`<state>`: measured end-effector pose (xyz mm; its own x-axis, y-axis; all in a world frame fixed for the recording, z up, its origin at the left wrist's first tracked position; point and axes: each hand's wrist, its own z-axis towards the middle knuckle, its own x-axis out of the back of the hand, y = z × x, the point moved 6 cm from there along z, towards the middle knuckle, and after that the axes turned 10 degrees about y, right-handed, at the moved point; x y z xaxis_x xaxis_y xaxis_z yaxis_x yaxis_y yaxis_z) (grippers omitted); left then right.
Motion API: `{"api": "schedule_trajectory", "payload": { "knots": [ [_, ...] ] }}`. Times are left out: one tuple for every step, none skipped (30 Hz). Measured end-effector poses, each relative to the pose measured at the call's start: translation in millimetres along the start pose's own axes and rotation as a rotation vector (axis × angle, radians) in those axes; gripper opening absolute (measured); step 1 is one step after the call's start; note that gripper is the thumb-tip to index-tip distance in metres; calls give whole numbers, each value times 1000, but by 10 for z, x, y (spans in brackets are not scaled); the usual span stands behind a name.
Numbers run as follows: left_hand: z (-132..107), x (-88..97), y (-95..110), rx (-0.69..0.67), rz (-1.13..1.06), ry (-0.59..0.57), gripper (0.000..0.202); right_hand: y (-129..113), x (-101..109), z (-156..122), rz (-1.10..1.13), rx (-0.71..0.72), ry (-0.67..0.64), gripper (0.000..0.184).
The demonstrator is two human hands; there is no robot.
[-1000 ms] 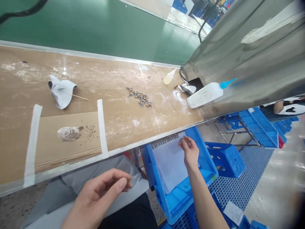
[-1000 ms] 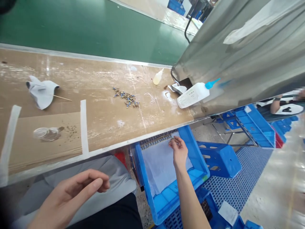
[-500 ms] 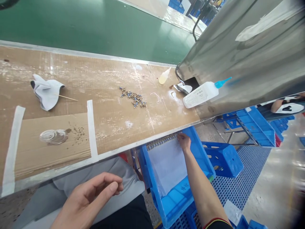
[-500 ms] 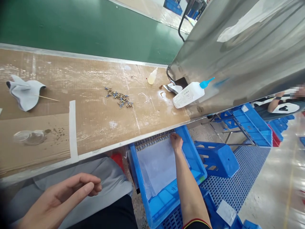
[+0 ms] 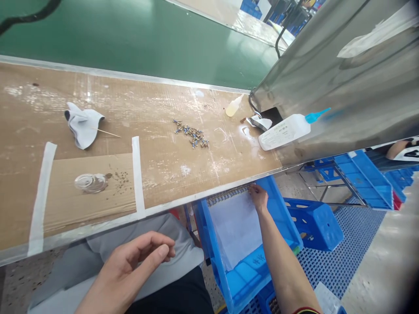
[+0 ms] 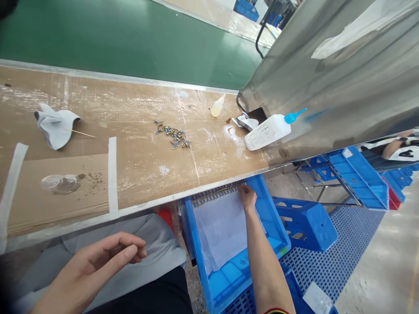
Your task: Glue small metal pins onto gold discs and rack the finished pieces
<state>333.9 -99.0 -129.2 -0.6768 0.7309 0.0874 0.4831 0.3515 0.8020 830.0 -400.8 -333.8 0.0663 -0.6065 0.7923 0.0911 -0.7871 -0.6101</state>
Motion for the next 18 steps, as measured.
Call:
{"api": "schedule_trajectory", "payload": {
  "knots": [
    [-12,-12,11,-7,-8,2,39,-73,43,-33,15,3,18,33],
    [-21,-21,14,-14,-16,2,39,-158,102,-78,34,7,44,33],
    [-26,-26,10,-21,-27,2,39,-253,180,-138,56,12,80,34],
    [-27,-26,1,-28,-39,2,40,-358,274,-212,83,18,126,36],
    [-24,-20,-12,-34,-51,3,40,-474,383,-304,114,26,183,40],
    [-18,-12,-27,-42,-63,4,40,-601,501,-413,152,35,250,46],
    [-9,-3,-40,-51,-75,4,40,-745,623,-539,198,49,323,51],
    [0,5,-51,-60,-85,2,40,-911,739,-680,251,67,395,54],
    [9,12,-59,-66,-97,-2,41,-1107,838,-831,308,93,453,54],
    [15,18,-62,-67,-109,-6,41,-1340,912,-984,361,124,491,53],
    [16,21,-60,-68,-119,-11,42,-1618,947,-1129,406,165,488,50],
    [12,24,-51,-68,-126,-16,42,-1941,944,-1259,435,217,450,44],
    [3,29,-37,-69,-125,-21,42,-2306,892,-1368,457,288,363,38],
    [-12,36,-18,-72,-119,-26,42,-2721,775,-1464,462,409,196,31],
    [-31,47,2,-77,-106,-31,42,-3128,642,-1554,451,539,39,26],
    [-53,64,20,-83,-92,-36,42,-3494,514,-1621,445,654,-77,22],
    [-75,88,32,-89,-82,-37,42,-3801,396,-1652,432,739,-144,21],
    [-97,120,35,-95,-83,-34,43,-4045,288,-1649,400,796,-167,22]
  ]
}}
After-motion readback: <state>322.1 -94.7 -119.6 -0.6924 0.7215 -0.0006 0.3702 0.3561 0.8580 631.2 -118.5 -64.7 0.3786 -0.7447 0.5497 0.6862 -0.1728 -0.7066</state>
